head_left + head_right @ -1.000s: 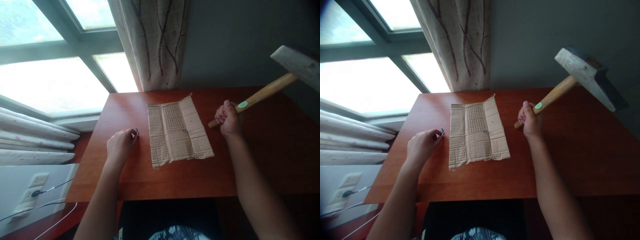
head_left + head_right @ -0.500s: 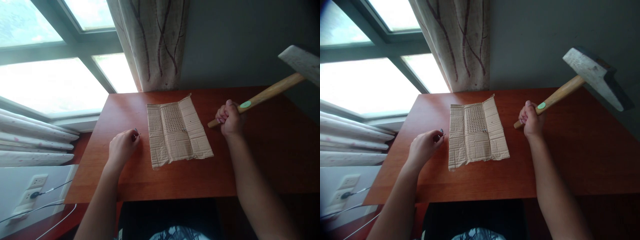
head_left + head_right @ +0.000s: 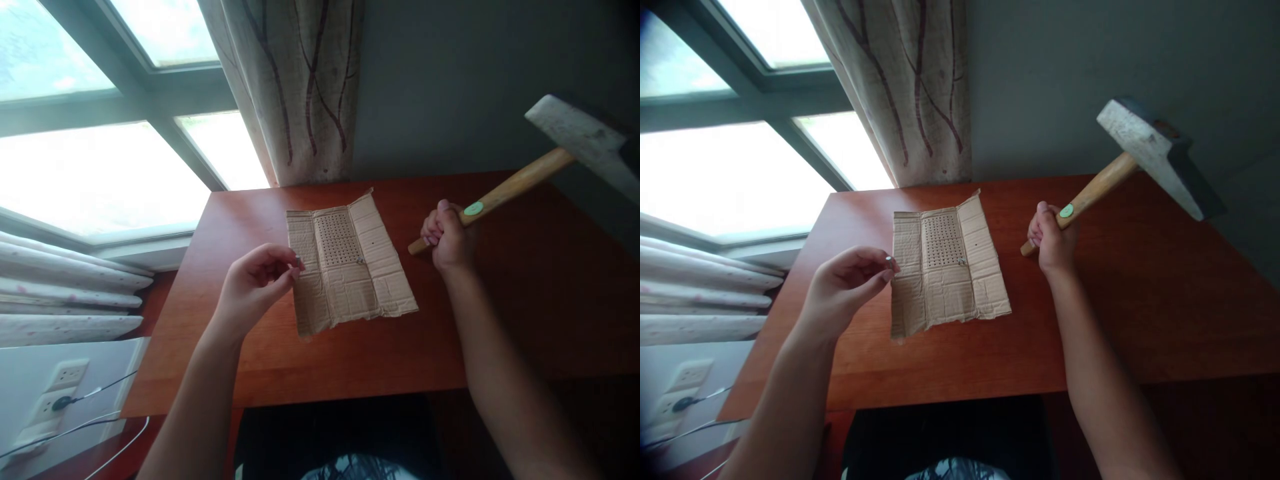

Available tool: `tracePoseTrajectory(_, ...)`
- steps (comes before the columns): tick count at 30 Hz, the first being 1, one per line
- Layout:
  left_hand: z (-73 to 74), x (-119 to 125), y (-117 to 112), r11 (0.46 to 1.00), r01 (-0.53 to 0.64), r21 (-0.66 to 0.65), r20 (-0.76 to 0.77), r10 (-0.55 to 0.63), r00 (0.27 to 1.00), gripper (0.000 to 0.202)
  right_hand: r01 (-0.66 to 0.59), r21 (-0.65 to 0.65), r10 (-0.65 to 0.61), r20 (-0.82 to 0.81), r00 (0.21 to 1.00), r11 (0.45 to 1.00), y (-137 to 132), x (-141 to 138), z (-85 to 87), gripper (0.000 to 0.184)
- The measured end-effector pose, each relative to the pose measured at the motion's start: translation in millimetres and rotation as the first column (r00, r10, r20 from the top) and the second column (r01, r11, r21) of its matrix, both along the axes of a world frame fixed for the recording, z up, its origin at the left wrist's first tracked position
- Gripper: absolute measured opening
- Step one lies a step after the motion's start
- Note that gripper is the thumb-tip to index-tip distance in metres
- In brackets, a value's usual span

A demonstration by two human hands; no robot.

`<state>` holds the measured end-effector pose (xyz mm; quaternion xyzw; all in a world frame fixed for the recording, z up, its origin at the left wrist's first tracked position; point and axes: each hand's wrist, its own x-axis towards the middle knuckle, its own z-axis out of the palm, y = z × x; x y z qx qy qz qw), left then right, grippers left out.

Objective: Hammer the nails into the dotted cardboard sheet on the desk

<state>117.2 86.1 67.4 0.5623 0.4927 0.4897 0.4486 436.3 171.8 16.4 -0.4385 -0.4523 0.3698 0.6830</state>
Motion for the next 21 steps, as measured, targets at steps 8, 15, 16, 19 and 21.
tracePoseTrajectory(8,11.8,45,20,0.996,0.077,0.036,-0.228,-0.067,0.971,0.012,-0.013,0.023,0.014,-0.026,1.0,1.0,0,1,0.0,0.057)
tracePoseTrajectory(15,11.2,63,30,0.98,0.138,0.141,-0.417,-0.068,0.907,0.01,-0.005,0.029,0.006,-0.037,0.999,1.0,1,1,0.2,0.056)
tracePoseTrajectory(16,10.2,65,31,0.979,0.143,0.145,-0.438,-0.066,0.897,0.009,-0.003,0.027,0.004,-0.035,0.999,1.0,1,2,-0.1,0.057)
tracePoseTrajectory(19,8.2,70,33,0.979,0.145,0.145,-0.487,-0.057,0.872,0.008,-0.01,0.025,0.011,-0.032,0.999,1.0,1,1,-0.1,0.058)
tracePoseTrajectory(21,7.7,72,33,0.979,0.142,0.143,-0.515,-0.049,0.856,0.008,-0.016,0.025,0.017,-0.029,0.999,1.0,1,1,0.7,0.057)
